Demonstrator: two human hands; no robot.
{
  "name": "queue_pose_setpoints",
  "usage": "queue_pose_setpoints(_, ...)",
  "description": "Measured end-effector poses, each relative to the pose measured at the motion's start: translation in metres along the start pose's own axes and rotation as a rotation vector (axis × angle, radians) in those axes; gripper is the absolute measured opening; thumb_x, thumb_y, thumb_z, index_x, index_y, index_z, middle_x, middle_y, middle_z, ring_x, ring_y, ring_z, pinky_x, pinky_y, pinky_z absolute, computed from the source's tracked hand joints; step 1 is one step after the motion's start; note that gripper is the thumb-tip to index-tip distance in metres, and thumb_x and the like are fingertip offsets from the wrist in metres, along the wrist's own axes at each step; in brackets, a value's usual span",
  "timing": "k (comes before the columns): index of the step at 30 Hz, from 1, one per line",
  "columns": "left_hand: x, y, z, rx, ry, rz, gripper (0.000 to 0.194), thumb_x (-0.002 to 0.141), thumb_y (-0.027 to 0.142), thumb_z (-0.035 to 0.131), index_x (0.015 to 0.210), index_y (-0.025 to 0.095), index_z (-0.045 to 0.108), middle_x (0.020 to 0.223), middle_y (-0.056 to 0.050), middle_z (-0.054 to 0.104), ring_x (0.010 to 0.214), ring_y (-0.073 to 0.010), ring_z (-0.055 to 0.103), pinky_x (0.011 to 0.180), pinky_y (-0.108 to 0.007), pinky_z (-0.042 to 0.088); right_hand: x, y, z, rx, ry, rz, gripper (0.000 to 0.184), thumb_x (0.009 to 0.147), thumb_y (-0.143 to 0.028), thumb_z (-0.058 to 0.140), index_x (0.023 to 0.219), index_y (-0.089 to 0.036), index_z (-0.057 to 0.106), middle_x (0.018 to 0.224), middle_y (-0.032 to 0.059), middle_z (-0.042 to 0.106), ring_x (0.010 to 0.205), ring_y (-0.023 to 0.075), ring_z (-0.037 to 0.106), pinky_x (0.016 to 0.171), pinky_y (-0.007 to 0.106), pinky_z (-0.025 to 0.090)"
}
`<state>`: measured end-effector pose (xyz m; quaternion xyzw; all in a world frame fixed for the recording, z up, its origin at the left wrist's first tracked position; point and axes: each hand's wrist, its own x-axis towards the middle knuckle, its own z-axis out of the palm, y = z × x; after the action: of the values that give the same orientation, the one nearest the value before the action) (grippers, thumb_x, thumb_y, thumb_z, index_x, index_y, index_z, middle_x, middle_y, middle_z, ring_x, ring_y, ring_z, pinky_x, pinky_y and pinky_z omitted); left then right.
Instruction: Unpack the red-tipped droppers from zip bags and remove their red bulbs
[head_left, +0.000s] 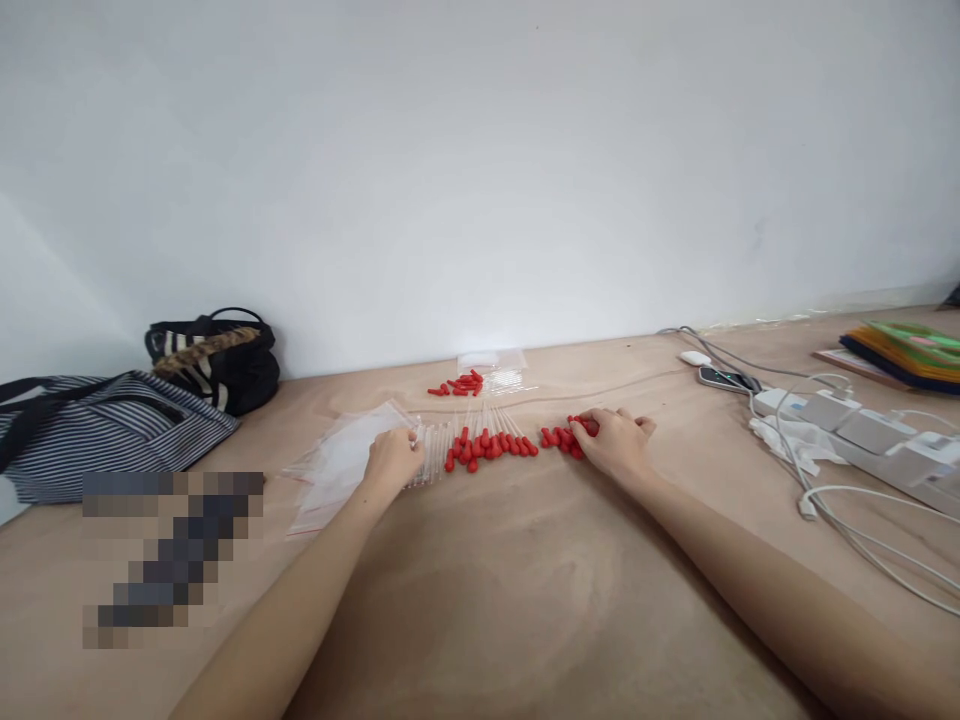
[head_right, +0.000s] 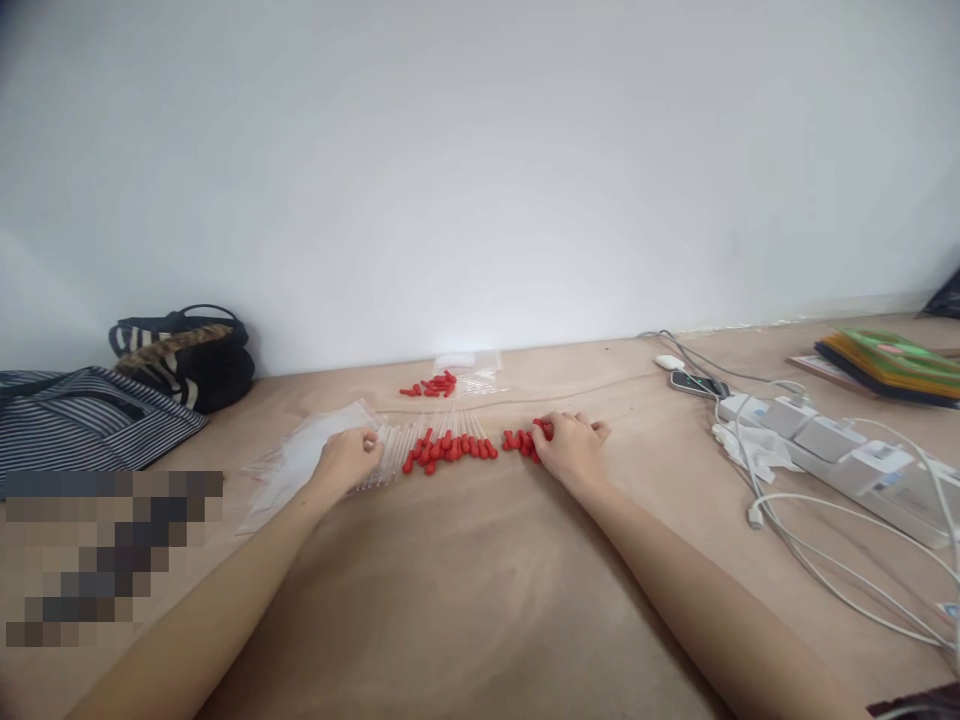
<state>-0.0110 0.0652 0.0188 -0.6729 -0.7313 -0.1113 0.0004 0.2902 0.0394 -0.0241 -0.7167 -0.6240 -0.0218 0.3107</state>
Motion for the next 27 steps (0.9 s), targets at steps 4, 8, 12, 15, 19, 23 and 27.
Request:
queue_pose_setpoints(4,0.002,0.005,0.006,0.043,-0.004,0.008,0.024,0.075,0.022,0.046,0.089,0.015,0.064,0.084,-0.01,0.068,0.089,-0.0248,0.061,0.072,-0.028,0.043,-0.003,-0.005,0.001,-0.02,0.005,-0.027,0.026,0.077,-0.038,0.043,0.079,-0.023,0.064,0.077,0.0041,0.065,0.08,0.0212,0.048,0.075,0.039,0.016)
queue_pose_setpoints(8,0.002,0.006,0.009,0.059,0.002,0.015,0.03,0.077,0.025,0.045,0.101,0.013,0.06,0.083,-0.011,0.068,0.09,-0.0253,0.06,0.074,-0.029,0.043,-0.006,-0.009,0.003,-0.032,0.043,-0.057,0.027,0.078,-0.038,0.042,0.082,-0.023,0.064,0.08,0.0047,0.064,0.08,0.0206,0.048,0.077,0.039,0.016)
queue_pose_setpoints(12,0.005,0.005,0.01,0.066,0.014,0.031,0.03,0.078,0.024,0.045,0.101,0.012,0.06,0.082,-0.01,0.067,0.089,-0.025,0.06,0.074,-0.029,0.044,-0.007,-0.01,0.006,-0.035,0.075,-0.072,0.029,0.079,-0.04,0.041,0.081,-0.022,0.064,0.077,0.0054,0.064,0.078,0.0202,0.048,0.077,0.038,0.017)
queue_pose_setpoints(15,0.002,0.005,0.01,0.064,0.04,0.044,0.029,0.079,0.026,0.046,0.1,0.012,0.06,0.085,-0.01,0.065,0.088,-0.0246,0.06,0.073,-0.029,0.044,-0.007,-0.008,0.008,-0.031,0.151,-0.093,0.031,0.079,-0.041,0.041,0.08,-0.021,0.064,0.074,0.0052,0.063,0.076,0.0195,0.048,0.076,0.038,0.016)
queue_pose_setpoints(19,-0.025,0.004,0.014,-0.014,0.236,0.196,0.033,0.083,0.033,0.04,0.107,0.015,0.054,0.092,-0.009,0.061,0.082,-0.0212,0.059,0.069,-0.03,0.045,-0.012,-0.013,0.008,-0.005,0.276,-0.208,0.027,0.08,-0.037,0.043,0.078,-0.021,0.065,0.072,0.0038,0.062,0.075,0.0175,0.048,0.077,0.037,0.016)
queue_pose_setpoints(23,-0.068,0.002,0.023,-0.236,0.262,0.647,0.023,0.084,0.032,0.04,0.094,0.018,0.055,0.075,-0.002,0.058,0.061,-0.0126,0.056,0.061,-0.024,0.045,-0.022,-0.031,0.009,-0.016,0.214,-0.456,0.023,0.08,-0.036,0.046,0.076,-0.024,0.064,0.073,0.002,0.06,0.077,0.0164,0.046,0.078,0.036,0.017)
queue_pose_setpoints(27,-0.09,0.002,0.026,-0.34,0.181,0.716,0.015,0.083,0.026,0.042,0.087,0.018,0.055,0.074,-0.001,0.057,0.055,-0.0093,0.053,0.055,-0.022,0.045,-0.027,-0.046,0.013,-0.124,0.1,-0.524,0.019,0.077,-0.035,0.051,0.076,-0.022,0.064,0.081,0.0049,0.058,0.083,0.0195,0.044,0.079,0.039,0.016)
